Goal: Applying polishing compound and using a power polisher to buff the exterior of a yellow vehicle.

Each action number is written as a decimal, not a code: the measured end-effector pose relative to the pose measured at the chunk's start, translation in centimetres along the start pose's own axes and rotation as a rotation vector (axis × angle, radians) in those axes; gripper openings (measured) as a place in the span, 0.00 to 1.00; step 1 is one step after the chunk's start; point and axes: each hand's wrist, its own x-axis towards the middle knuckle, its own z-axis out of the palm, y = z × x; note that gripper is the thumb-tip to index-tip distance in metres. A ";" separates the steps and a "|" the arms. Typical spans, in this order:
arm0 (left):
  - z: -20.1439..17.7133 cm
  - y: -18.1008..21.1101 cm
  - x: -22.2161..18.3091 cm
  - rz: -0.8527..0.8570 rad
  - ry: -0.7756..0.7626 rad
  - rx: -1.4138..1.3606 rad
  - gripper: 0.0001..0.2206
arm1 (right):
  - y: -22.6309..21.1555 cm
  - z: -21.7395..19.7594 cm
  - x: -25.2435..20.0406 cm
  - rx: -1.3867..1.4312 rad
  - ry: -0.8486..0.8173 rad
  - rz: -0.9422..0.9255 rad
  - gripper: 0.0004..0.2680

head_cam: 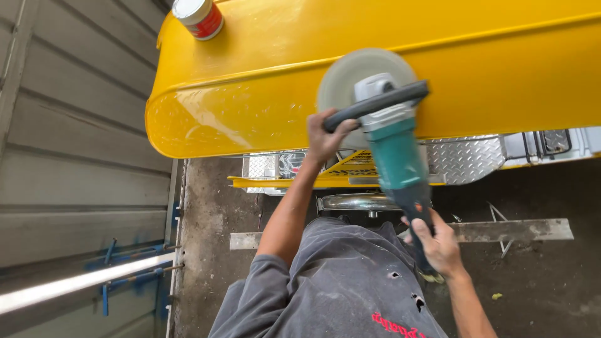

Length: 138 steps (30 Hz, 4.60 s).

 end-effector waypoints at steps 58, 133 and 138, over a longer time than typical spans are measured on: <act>15.3 9.2 8.4 -0.329 0.011 -0.193 0.25 | -14.9 -15.9 -3.6 -0.216 0.230 0.352 0.21; -3.5 1.4 2.6 -0.087 -0.179 -0.062 0.23 | -1.2 8.7 -0.3 -0.181 0.285 0.190 0.09; -12.9 -4.3 -0.4 -0.044 0.067 0.202 0.19 | -1.6 16.2 2.4 -0.487 0.185 0.125 0.10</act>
